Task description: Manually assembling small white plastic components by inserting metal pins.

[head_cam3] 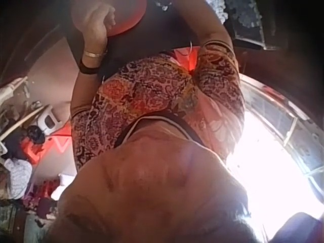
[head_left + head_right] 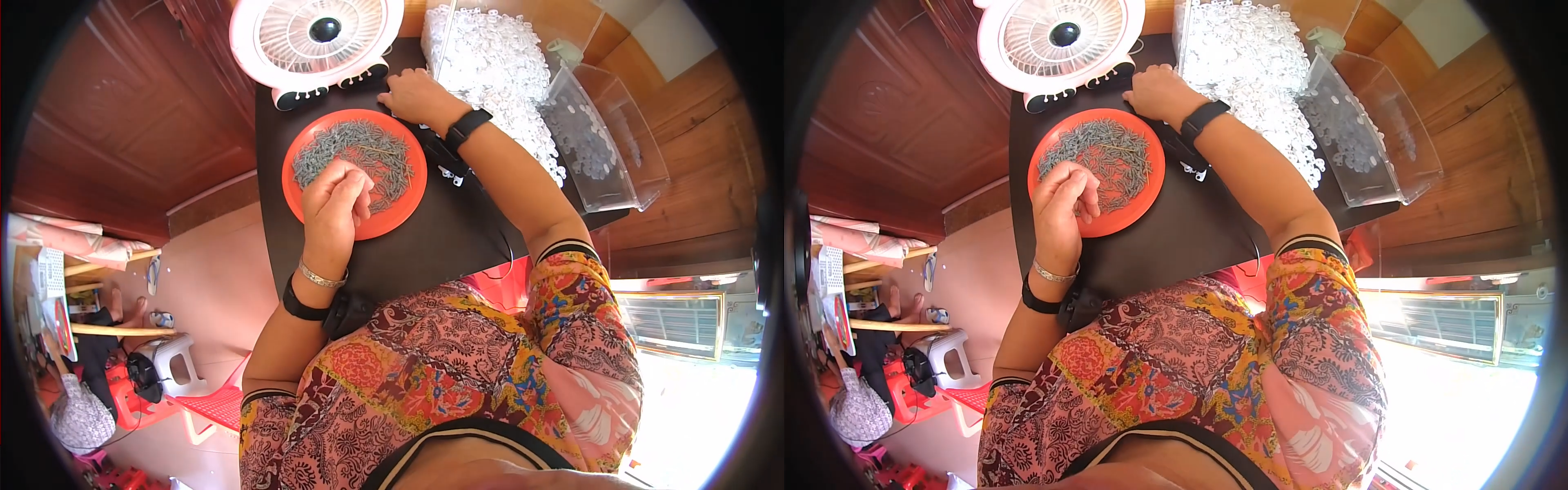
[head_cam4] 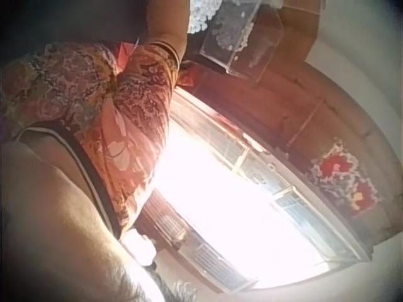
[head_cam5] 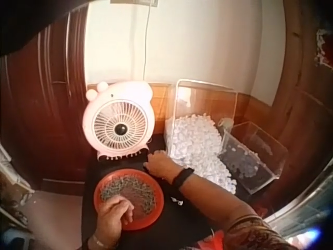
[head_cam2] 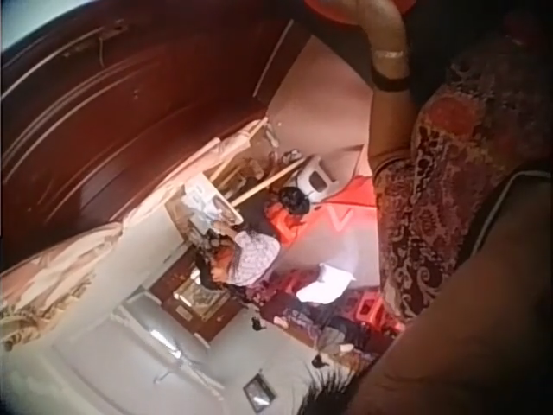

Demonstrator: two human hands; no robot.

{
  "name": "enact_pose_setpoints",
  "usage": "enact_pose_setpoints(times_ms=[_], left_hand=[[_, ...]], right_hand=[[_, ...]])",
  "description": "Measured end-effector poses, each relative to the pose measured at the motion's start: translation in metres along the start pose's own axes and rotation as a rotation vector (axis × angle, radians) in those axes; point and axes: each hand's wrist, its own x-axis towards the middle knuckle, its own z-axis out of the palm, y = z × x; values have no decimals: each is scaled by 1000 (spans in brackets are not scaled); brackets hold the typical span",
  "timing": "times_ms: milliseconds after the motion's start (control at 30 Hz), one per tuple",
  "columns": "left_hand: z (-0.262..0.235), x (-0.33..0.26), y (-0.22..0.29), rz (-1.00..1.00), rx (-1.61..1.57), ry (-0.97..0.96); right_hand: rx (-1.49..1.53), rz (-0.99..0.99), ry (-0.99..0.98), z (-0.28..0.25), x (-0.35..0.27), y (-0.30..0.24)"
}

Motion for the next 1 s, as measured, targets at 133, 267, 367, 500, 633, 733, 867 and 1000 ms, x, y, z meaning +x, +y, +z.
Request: enact_pose_setpoints(times_ms=[133,267,367,500,633,733,867,1000], left_hand=[[0,-1,2,2,33,-10],[0,-2,3,-13,41,-20],[-1,-3,4,-20,43,-24],[0,-3,5,-20,51,-31],[0,-3,6,12,28,-25],[-1,-2,5,16,56,-35],[-1,-1,1,20,54,-34],[0,-2,1,7,45,-20]], right_hand=[[50,-40,-17,-12,-24,-5],[219,-116,35,-22,-61,1],[292,-175,41,-37,-91,5],[224,-165,-142,-65,-107,9],[140,-178,-15,-74,-79,6],[-210,-319,226,-52,-39,15],[-408,-212,118,-24,-9,22],[-392,-136,-11,-22,-10,14]])
